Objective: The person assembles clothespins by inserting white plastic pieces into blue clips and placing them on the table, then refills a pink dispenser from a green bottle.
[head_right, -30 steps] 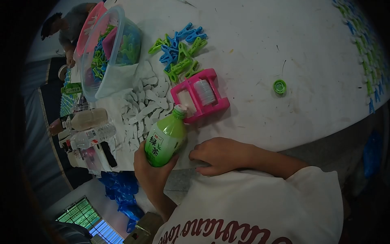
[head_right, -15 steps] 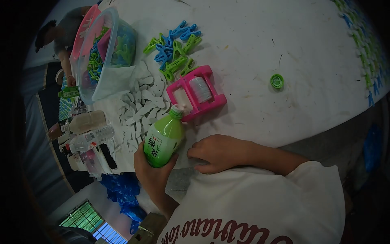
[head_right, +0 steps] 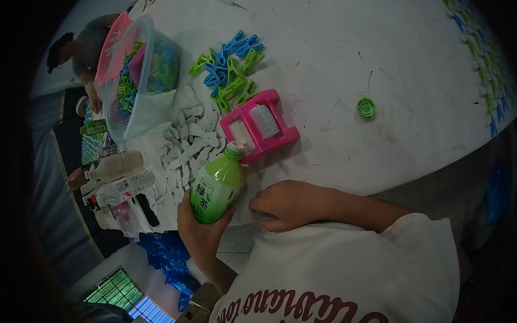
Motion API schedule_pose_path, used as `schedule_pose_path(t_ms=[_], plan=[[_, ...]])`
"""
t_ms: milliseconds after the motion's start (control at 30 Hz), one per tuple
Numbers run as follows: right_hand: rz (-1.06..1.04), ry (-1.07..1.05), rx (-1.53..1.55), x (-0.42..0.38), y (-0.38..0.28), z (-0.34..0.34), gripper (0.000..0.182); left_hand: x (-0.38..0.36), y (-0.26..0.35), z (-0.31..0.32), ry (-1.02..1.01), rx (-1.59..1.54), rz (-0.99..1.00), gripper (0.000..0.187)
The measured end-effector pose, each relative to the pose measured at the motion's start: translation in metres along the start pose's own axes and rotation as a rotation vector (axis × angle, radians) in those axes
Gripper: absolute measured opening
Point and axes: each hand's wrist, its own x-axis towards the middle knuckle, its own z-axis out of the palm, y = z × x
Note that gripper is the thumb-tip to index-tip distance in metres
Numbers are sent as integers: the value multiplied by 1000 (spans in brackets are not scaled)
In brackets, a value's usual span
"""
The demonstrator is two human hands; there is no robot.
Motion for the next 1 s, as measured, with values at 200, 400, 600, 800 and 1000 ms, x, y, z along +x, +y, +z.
schedule_pose_path(t_ms=[200, 400, 600, 800, 1000], plan=[[15, -18, -2, 0, -1, -1, 34, 1, -1, -4, -28, -13, -5, 90], [4, 11, -5, -1, -1, -1, 33, 5, 4, -10, -45, 14, 9, 88], [-16, 26, 4, -1, 0, 0, 33, 6, 2, -12, -37, 52, 18, 89], [-22, 36, 7, -1, 0, 1, 33, 6, 0, -11, -18, 85, 33, 88], [-8, 30, 5, -1, -1, 0, 33, 6, -3, -8, -15, 30, 40, 88]])
